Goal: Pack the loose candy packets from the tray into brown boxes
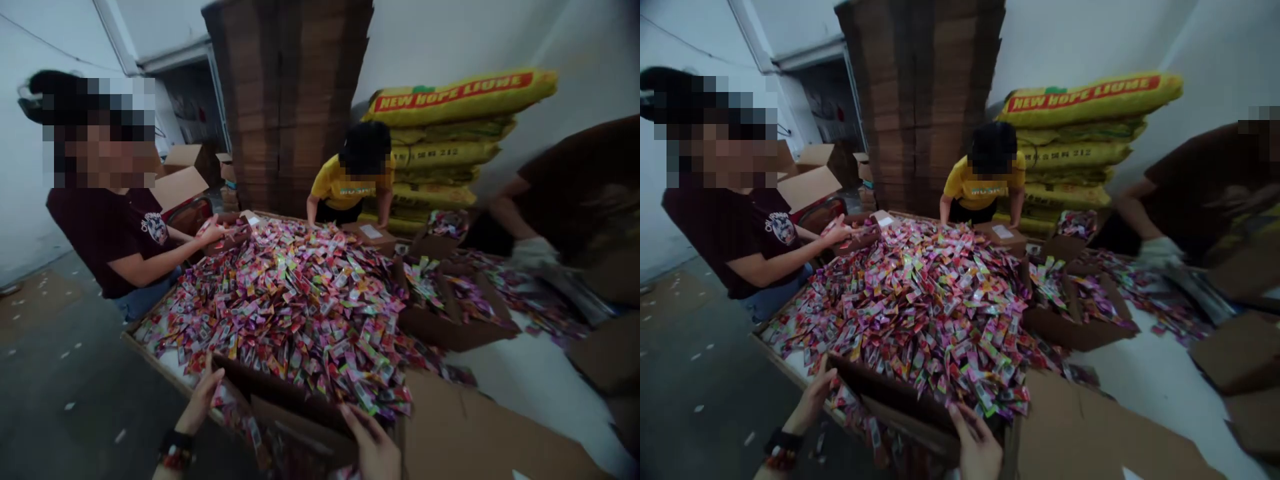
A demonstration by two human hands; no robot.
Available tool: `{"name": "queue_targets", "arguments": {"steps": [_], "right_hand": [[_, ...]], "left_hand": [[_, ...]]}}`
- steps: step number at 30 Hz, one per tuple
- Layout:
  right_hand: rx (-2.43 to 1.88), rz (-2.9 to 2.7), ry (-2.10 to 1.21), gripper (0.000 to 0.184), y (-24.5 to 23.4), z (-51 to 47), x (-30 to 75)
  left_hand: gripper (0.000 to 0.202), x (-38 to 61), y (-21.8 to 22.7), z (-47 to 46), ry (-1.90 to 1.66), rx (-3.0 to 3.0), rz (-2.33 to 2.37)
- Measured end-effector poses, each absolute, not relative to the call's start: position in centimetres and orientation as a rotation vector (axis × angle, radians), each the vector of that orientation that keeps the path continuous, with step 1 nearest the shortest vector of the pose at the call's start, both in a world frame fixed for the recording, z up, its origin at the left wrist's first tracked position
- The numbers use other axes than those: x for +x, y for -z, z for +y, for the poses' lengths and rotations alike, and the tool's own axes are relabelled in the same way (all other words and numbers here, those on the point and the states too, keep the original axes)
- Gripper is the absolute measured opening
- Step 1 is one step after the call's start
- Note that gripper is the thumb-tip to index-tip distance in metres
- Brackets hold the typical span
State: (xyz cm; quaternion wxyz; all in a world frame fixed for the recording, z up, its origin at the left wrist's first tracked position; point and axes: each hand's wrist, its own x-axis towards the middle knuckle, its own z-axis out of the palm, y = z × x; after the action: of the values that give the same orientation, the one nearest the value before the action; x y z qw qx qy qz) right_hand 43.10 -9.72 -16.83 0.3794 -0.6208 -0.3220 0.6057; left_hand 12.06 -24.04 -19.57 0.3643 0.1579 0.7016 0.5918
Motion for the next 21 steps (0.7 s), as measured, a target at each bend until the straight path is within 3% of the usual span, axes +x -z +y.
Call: {"name": "queue_targets", "arguments": {"steps": [3,5,7,9,12,16,18,21], "right_hand": [[-1.463,-1.131,-1.574,0.061,15.9,-12.2,42.7],[-1.145,-1.591,-1.673,0.057,15.3,-13.6,42.2],[-0.777,-2.027,-1.726,0.056,15.3,-14.1,41.4],[-0.702,-2.281,-1.657,0.056,15.9,-13.7,40.2],[-0.926,-2.511,-1.179,0.046,17.5,-13.1,38.3],[-0.676,-2.678,-0.411,0.05,18.6,-14.4,36.6],[-0.623,-2.69,-0.266,0.054,18.1,-15.2,36.5],[-0.529,-2.797,-0.275,0.053,16.9,-15.4,37.1]], "left_hand": [[0.1,13.0,17.5,-24.9,-1.354,0.476,1.661],[0.103,13.6,16.7,-24.4,-1.212,0.637,1.707],[0.101,13.6,16.8,-23.5,-1.112,0.813,1.889],[0.093,13.1,17.4,-22.8,-1.069,0.922,2.049],[0.072,11.2,17.2,-22.2,-0.981,0.864,2.094],[0.047,9.3,12.4,-21.2,-0.603,1.001,1.765],[0.052,10.0,9.6,-20.7,-0.345,1.256,1.708],[0.087,12.6,8.4,-20.9,-0.029,1.584,1.709]]}}
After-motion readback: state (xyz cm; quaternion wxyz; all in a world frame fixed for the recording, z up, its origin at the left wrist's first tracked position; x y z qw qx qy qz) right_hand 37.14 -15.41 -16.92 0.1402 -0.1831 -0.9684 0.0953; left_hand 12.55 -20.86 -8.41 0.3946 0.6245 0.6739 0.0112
